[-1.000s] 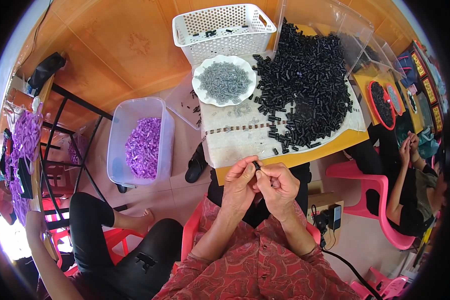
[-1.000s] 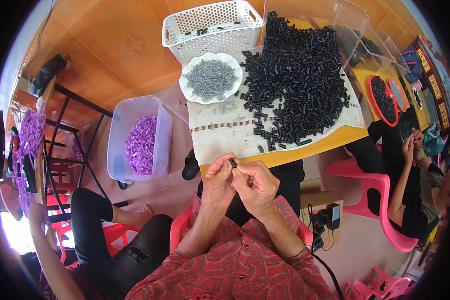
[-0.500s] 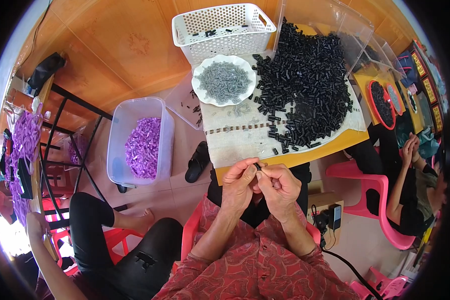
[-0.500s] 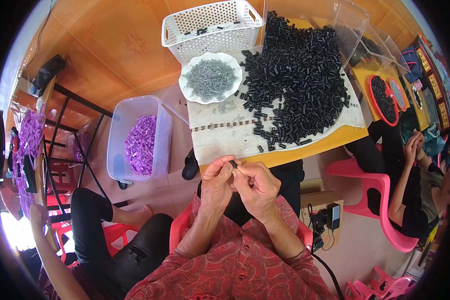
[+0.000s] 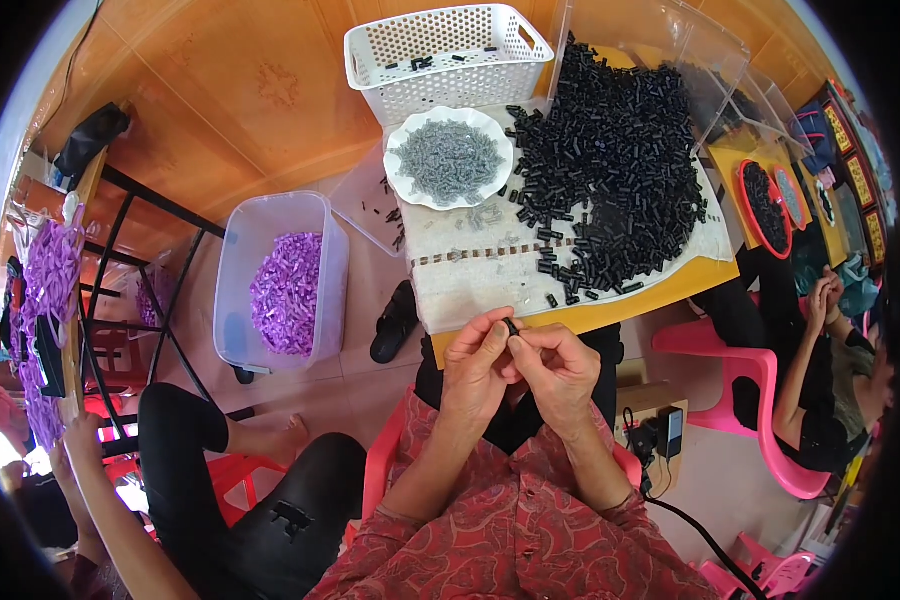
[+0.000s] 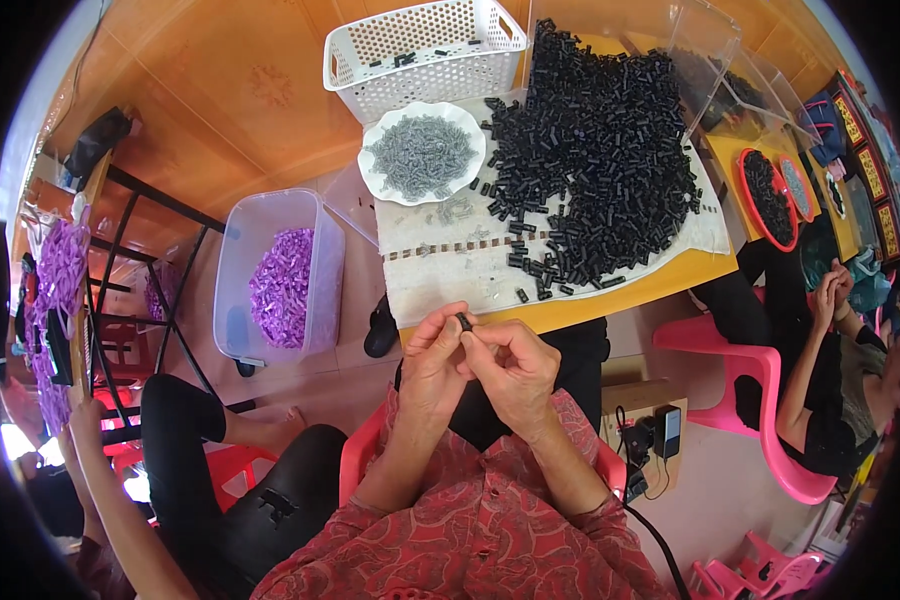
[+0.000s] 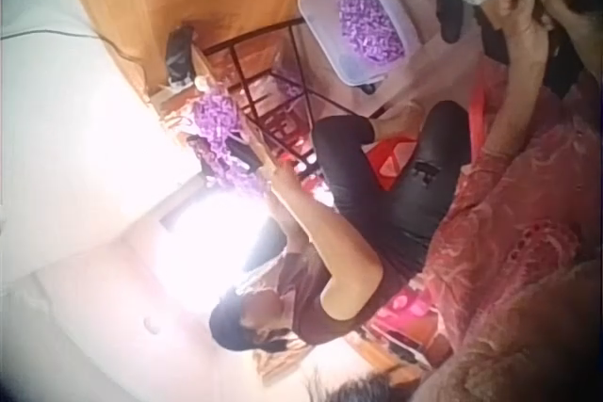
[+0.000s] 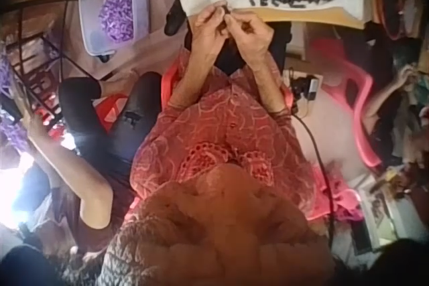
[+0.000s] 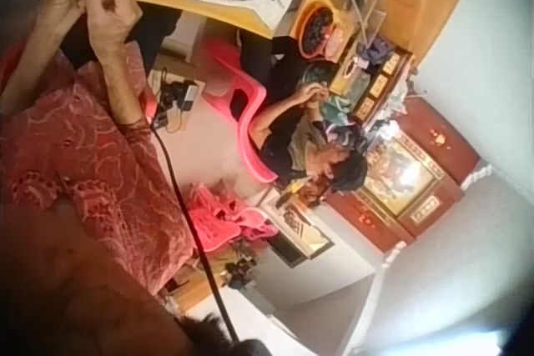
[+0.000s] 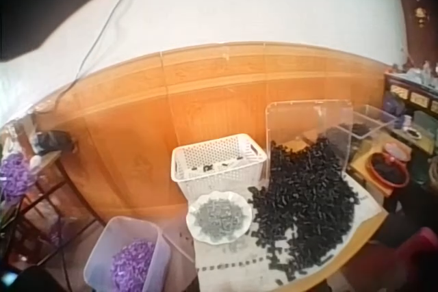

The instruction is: Assembling small black plastic components by hand.

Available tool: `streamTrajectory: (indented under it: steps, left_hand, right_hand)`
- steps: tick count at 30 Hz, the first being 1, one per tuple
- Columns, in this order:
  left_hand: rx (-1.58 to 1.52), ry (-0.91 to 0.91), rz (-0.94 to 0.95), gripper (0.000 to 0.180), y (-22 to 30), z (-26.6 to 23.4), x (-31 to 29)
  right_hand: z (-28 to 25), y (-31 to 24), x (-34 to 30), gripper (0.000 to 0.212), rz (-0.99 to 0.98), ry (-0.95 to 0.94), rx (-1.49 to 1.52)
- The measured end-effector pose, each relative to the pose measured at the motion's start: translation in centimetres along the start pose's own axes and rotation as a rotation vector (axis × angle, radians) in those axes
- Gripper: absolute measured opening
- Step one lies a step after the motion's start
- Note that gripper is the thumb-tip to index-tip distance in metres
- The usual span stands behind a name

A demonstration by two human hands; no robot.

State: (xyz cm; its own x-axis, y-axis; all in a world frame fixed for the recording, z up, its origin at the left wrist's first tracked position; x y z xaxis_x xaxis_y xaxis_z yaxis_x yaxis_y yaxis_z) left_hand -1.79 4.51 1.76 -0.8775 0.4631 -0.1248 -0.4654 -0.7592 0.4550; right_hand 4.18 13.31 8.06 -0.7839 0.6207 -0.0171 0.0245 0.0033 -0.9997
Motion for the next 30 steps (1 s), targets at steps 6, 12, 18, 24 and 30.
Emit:
streamTrajectory:
  steps: [6, 12, 18, 24, 30]
  left_hand:
    - [0.119, -0.055, 0.095, 0.022, 0.5, 0.1, 0.0]
    - [0.168, -0.142, 0.129, 0.022, 0.7, 0.8, -0.1]
    - [0.121, -0.128, 0.109, 0.023, 0.2, 0.2, 0.1]
    - [0.054, -0.179, 0.110, 0.023, 0.5, 0.8, 0.3]
    - [0.009, -0.153, 0.094, 0.029, 0.2, 0.7, 0.4]
  right_hand:
    - [0.0, -0.7, 0.0, 0.005, -0.022, -0.017, -0.052]
    - [-0.2, -1.4, 0.0, 0.006, -0.058, -0.055, -0.022]
    - [-0.7, -0.6, 0.3, 0.011, -0.010, -0.071, -0.067]
    - [-0.7, -3.6, 0.7, 0.025, -0.288, -0.011, -0.375]
    - [-0.2, -4.0, 1.0, 0.037, -0.405, -0.093, -0.463]
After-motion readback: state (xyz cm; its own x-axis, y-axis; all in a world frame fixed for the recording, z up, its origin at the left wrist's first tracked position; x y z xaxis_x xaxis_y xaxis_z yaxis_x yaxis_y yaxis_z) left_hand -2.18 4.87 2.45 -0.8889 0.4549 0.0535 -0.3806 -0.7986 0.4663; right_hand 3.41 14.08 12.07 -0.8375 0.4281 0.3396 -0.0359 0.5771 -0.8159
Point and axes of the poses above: each hand's wrist, its own x-axis towards the middle knuckle, its own z-axis out of the palm, y = z × x, the point moved 7 cm from there along x, towards the middle knuckle, and after that the axes turned 12 degrees about z, right-handed, at the moved point
